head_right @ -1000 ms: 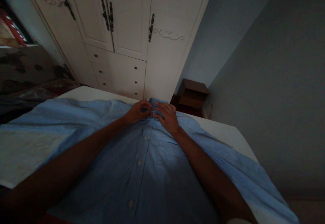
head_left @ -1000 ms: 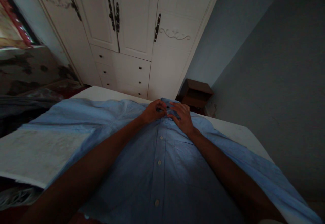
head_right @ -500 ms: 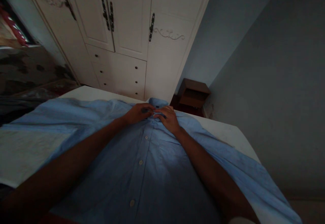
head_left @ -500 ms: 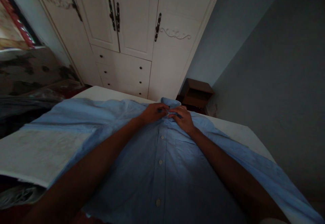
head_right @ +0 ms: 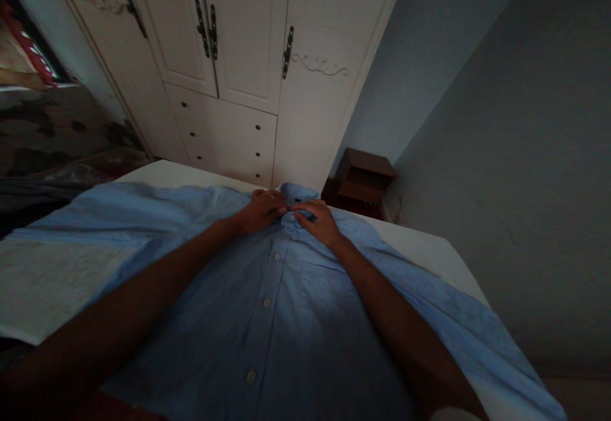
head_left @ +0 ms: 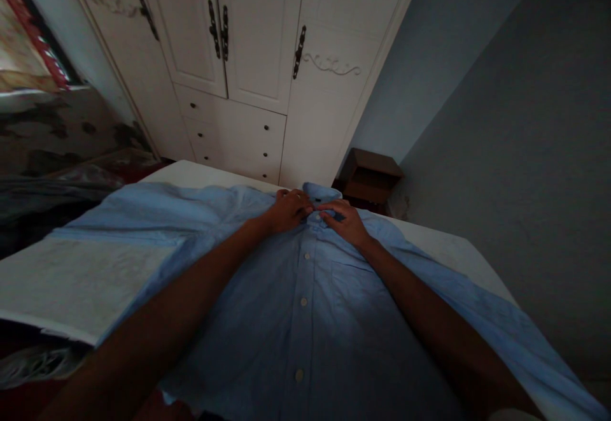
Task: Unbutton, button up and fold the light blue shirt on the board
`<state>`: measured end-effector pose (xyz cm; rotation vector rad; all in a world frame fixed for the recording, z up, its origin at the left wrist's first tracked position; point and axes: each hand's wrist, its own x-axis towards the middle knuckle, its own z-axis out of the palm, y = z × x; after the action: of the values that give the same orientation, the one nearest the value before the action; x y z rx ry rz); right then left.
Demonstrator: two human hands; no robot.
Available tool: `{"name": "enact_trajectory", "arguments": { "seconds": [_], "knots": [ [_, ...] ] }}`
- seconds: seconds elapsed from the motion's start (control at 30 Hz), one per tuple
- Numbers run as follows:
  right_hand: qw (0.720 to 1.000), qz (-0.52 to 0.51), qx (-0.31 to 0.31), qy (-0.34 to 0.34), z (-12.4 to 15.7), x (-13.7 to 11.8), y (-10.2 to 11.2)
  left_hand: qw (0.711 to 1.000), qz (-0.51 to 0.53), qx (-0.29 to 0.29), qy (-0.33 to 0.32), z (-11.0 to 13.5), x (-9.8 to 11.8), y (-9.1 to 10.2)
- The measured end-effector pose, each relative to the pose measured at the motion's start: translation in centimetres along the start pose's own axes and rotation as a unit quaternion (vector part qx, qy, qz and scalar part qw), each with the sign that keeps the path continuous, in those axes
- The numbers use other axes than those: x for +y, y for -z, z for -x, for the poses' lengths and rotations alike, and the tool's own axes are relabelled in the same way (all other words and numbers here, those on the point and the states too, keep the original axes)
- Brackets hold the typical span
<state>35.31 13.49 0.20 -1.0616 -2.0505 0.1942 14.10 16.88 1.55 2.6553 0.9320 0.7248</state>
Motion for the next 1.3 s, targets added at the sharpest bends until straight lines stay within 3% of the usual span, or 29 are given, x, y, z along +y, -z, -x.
{"name": "enact_trajectory", "arguments": {
  "seconds": [0.13,0.43,0.63,0.7,0.83,0.9,1.0,1.2,1.23,1.3],
  "knots": [
    [0.999,0.009,-0.045,0.001,-0.5,0.4,0.8,0.999,-0.037,0.029,0.019,-0.1,0.6,0.0],
    [0.998,0.052,-0.043,0.016,-1.3,0.0,1.5,0.992,-0.038,0.096,0.067,-0.5,1.3,-0.9],
    [0.993,0.055,-0.097,0.029,-1.6,0.3,3.2,0.983,-0.016,0.173,0.054,-0.3,1.4,-0.4],
    [0.990,0.055,-0.126,0.032,-1.7,0.8,3.9,0.986,-0.013,0.165,0.028,-0.2,1.0,-0.2],
    [0.981,0.095,-0.165,0.041,-1.8,1.6,4.8,0.996,-0.036,0.085,-0.018,-0.1,-0.2,0.1],
    [0.980,0.119,-0.156,0.037,-1.8,1.5,4.9,0.997,-0.052,0.055,-0.012,-0.1,-0.6,0.2],
    [0.981,0.145,-0.124,0.030,-1.9,0.9,4.8,0.996,-0.064,0.066,0.013,-0.3,-0.7,0.4],
    [0.986,0.157,-0.042,-0.036,-1.9,1.5,4.2,0.970,-0.045,0.225,0.075,-1.2,-0.6,1.2],
    [0.987,0.146,-0.027,-0.065,-1.8,2.1,4.1,0.967,-0.042,0.229,0.099,-1.3,-0.9,1.3],
    [0.986,0.103,-0.008,-0.130,-1.7,3.5,4.0,0.968,-0.053,0.181,0.165,-1.6,-1.8,1.5]
  ]
}}
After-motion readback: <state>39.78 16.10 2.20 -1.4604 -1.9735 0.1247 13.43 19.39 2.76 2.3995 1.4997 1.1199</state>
